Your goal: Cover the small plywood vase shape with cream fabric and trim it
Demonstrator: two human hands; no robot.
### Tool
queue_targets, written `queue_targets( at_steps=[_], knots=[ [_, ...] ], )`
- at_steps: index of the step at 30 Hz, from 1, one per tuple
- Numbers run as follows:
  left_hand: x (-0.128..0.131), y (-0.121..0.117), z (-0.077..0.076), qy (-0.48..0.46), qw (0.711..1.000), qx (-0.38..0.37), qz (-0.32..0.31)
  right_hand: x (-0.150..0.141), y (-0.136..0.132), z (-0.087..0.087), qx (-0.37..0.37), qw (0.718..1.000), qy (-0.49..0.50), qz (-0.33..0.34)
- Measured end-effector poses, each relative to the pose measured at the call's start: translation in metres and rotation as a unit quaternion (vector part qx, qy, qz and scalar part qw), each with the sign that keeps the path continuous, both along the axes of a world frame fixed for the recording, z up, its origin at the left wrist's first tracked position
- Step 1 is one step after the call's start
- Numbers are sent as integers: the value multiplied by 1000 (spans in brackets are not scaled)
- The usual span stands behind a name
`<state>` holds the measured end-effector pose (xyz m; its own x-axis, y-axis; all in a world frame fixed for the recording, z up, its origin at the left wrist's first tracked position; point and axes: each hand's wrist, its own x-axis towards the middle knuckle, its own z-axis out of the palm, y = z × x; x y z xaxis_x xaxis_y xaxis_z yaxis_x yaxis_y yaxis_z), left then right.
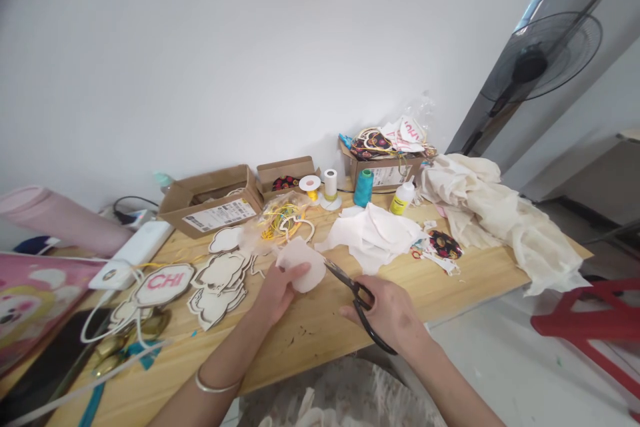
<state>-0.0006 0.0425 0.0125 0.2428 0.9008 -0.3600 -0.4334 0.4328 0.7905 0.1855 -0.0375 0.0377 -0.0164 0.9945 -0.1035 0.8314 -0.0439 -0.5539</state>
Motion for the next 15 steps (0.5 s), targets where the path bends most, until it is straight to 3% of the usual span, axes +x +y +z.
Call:
queue_targets(
  at_steps=[9,15],
  knots=[
    [1,-3,0,26,999,15,-13,-11,3,-12,98,994,-48,-19],
    [1,-3,1,24,1000,10,-12,-15,6,-13,123,987,-98,-41]
  ],
)
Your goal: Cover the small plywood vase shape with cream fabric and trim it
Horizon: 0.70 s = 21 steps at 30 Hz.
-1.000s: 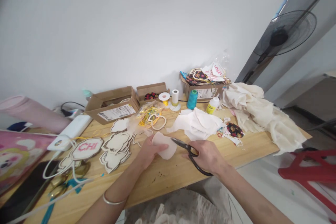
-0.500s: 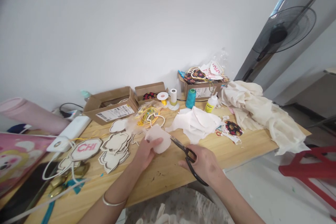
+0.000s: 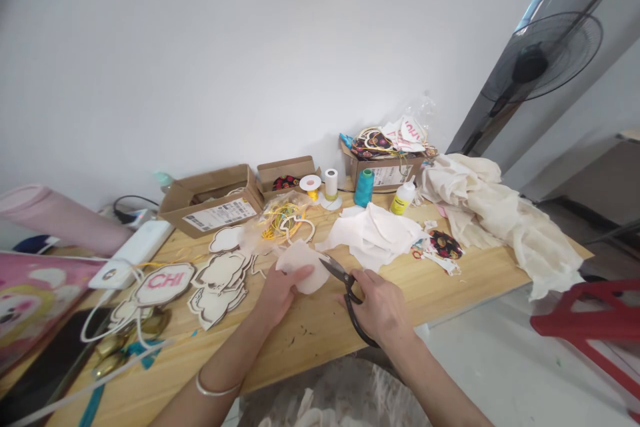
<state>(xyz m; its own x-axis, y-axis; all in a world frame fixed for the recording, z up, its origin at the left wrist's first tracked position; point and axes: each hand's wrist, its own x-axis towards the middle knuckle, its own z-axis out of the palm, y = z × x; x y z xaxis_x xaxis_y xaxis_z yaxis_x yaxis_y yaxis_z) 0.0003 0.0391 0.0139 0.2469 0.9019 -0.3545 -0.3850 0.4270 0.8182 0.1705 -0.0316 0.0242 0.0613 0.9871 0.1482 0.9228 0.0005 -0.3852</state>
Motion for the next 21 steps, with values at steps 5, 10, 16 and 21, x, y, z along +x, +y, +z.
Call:
queue_targets(
  at_steps=[5,10,16,21],
  knots=[
    [1,-1,-1,-5,1000,-4,-11,-3,3,-2,14,999,31,2],
    [2,-1,1,-7,1000,-16,1,-3,6,-4,28,999,40,13],
    [2,0,-2,-4,1000,-14,2,1,8,-2,46,998,17,35],
    [1,0,-1,-3,1000,-15,-5,6,10,-4,42,998,-15,53]
  ],
)
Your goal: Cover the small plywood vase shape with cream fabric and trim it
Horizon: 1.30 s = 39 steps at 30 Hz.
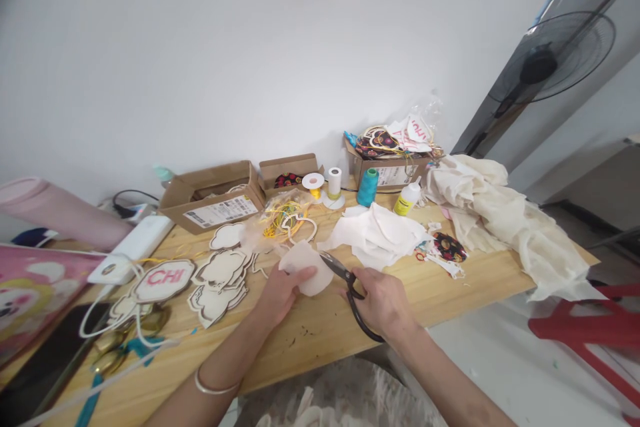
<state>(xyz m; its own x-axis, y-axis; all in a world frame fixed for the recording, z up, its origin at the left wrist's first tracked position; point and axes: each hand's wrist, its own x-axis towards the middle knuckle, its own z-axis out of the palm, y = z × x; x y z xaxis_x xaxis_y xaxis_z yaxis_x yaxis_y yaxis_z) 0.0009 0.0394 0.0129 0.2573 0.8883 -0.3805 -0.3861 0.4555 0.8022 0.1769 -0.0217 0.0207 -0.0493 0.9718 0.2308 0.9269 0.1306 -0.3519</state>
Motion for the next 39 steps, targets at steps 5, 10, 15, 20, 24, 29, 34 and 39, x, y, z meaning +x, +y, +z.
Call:
queue_targets(
  at_steps=[5,10,15,20,24,29,34,39],
  knots=[
    [-1,1,0,2,1000,5,-11,6,2,0,9,998,-60,14],
    [-2,1,-3,19,999,15,-21,12,4,6,-4,994,-104,22],
    [-2,2,-3,51,998,22,-26,21,10,14,-71,996,-36,41],
    [-3,4,-1,40,999,14,-5,20,9,11,-171,955,235,60],
    [-4,4,-1,6,1000,11,13,16,0,5,-181,918,349,55],
    [-4,3,-2,-16,1000,1,18,15,-8,7,-198,891,408,38],
    [-3,3,-2,-34,999,-19,1,6,-8,14,-175,880,441,14],
    [-2,3,-3,-39,999,-14,-8,-18,0,26,-129,847,513,-53]
  ],
)
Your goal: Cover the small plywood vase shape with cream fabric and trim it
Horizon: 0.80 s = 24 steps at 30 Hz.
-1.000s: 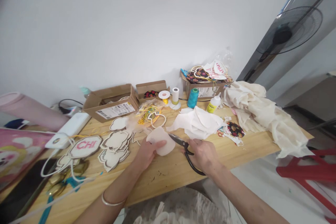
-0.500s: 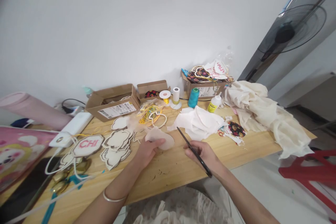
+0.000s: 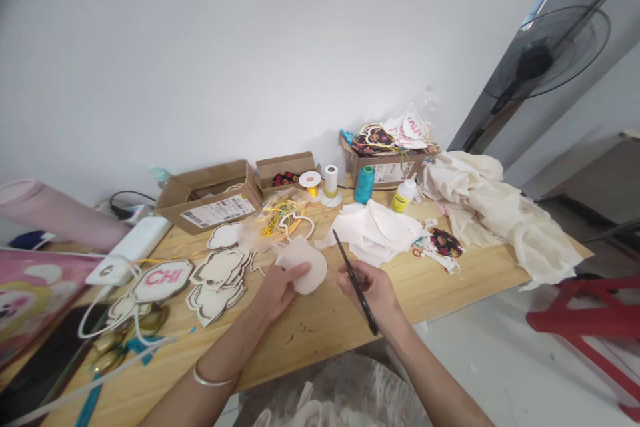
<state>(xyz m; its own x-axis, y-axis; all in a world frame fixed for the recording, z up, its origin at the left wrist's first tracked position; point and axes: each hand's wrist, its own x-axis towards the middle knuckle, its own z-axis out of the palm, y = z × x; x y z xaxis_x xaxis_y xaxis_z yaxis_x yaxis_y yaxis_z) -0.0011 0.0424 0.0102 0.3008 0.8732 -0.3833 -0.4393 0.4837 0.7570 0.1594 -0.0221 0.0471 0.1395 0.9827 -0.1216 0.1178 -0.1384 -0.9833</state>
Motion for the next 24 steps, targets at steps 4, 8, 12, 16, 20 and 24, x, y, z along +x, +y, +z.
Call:
queue_targets(
  at_steps=[4,8,12,16,20,24],
  knots=[
    [0,-2,1,6,1000,5,-20,-15,11,-2,16,995,85,-56],
    [-3,-2,5,1,999,-6,-51,-17,20,-18,37,988,144,-43],
    [-7,-2,8,-22,997,-21,-75,-14,22,-28,52,984,158,-59],
    [-6,-3,7,-18,997,-21,-75,-15,16,-28,48,985,155,-63],
    [-5,-3,6,7,997,-1,-73,-12,10,-30,30,987,146,-62],
    [-5,-2,5,35,998,12,-56,-3,3,-41,36,985,163,-45]
  ],
)
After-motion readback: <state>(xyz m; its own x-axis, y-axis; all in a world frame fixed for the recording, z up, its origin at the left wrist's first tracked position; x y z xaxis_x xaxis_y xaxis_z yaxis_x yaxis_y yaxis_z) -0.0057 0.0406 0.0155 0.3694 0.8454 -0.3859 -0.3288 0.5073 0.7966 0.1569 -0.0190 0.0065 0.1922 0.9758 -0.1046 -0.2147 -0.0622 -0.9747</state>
